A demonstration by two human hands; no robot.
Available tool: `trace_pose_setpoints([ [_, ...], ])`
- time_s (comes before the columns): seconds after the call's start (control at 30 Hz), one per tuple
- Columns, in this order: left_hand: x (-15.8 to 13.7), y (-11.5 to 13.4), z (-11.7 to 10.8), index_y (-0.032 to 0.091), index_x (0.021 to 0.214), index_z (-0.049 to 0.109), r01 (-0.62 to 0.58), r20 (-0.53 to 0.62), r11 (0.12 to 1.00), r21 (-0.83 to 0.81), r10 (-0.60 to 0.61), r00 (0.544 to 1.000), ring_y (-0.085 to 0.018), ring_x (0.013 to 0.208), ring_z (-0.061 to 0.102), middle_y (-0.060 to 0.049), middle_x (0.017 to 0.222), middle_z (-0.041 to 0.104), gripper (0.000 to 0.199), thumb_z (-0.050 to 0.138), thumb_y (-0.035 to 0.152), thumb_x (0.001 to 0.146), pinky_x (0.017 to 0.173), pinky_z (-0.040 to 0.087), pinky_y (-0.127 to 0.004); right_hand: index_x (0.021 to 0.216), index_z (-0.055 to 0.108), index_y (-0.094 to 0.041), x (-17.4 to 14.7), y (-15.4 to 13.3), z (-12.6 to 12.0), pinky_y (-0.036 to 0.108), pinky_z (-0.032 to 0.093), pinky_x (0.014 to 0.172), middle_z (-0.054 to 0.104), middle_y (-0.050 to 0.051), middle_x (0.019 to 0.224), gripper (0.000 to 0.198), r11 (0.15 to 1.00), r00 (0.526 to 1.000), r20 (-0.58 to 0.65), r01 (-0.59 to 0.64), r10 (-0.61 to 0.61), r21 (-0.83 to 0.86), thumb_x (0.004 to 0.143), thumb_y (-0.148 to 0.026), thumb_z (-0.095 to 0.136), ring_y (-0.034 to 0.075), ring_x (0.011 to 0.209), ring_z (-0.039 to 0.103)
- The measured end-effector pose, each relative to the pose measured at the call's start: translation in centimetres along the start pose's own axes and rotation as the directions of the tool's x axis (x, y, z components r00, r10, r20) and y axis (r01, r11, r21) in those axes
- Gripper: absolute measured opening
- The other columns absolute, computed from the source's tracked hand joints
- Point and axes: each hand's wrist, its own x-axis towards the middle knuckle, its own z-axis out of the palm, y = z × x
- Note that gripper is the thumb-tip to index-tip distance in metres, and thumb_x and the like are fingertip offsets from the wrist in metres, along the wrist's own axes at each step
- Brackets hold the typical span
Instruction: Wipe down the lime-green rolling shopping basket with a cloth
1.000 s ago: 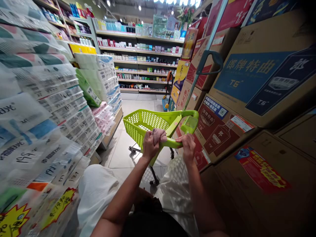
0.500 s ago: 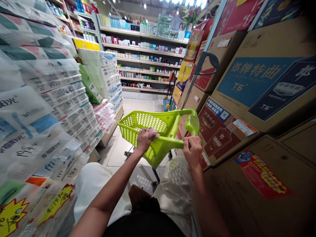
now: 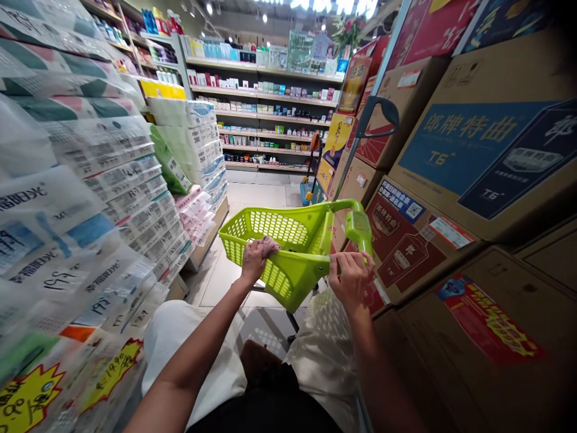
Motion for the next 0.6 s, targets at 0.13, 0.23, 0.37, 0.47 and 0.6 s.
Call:
trace_pose_setpoints([
  [0.13,-1.4,2.9,1.8,0.026,0.127,0.073,-0.116,0.047,0.990,-0.078,0.120,0.992,-0.030,0.116,0.054,-0.013,0.126,0.065,0.038,0.053,0.019,0.096,0.105,0.048,-0.047,0.082,0.065,-0.022,0.4,0.0,0.4,0.048,0.028,0.109,0.073,0.002,0.082,0.025,0.997,0.997,-0.028,-0.069,0.068,-0.039,0.102,-0.029,0.050,0.022,0.089,0.059],
  [0.23,-2.1,5.2,3.0,0.022,0.130,0.070,-0.237,0.045,0.965,-0.112,0.243,0.969,-0.030,0.119,0.054,-0.014,0.127,0.063,0.037,0.049,0.022,0.099,0.108,0.047,-0.047,0.080,0.063,-0.022,0.7,-0.5,0.8,0.048,0.026,0.110,0.072,0.003,0.082,0.028,0.997,0.998,0.005,-0.059,0.060,-0.056,0.103,-0.028,0.048,0.022,0.089,0.059],
  [0.37,-1.6,2.5,2.3,0.022,0.124,0.072,-0.189,0.065,0.982,-0.015,0.190,0.980,-0.031,0.113,0.057,-0.015,0.122,0.066,0.040,0.046,0.012,0.096,0.106,0.048,-0.048,0.090,0.065,-0.022,0.5,-0.6,0.7,0.044,0.027,0.112,0.074,0.003,0.092,0.022,1.000,0.996,0.088,-0.004,0.003,0.013,0.103,-0.026,0.047,0.021,0.094,0.060],
  [0.47,-0.9,-1.3,1.1,0.019,0.121,0.072,-0.007,0.018,0.998,0.062,0.006,1.000,-0.033,0.109,0.058,-0.016,0.122,0.067,0.043,0.050,0.005,0.087,0.104,0.050,-0.049,0.092,0.065,-0.023,0.3,-0.6,0.5,0.042,0.027,0.112,0.074,0.003,0.096,0.020,0.999,0.994,0.106,-0.003,-0.002,0.046,0.103,-0.025,0.048,0.021,0.096,0.060],
  [0.6,-0.7,-1.2,1.0,0.017,0.120,0.073,0.050,-0.014,0.998,0.049,-0.050,0.999,-0.034,0.109,0.057,-0.017,0.123,0.066,0.043,0.052,0.005,0.084,0.104,0.050,-0.052,0.086,0.065,-0.022,0.5,-1.4,1.0,0.044,0.025,0.111,0.073,0.003,0.091,0.023,0.999,0.996,0.078,-0.038,0.037,0.008,0.102,-0.025,0.049,0.021,0.092,0.059],
])
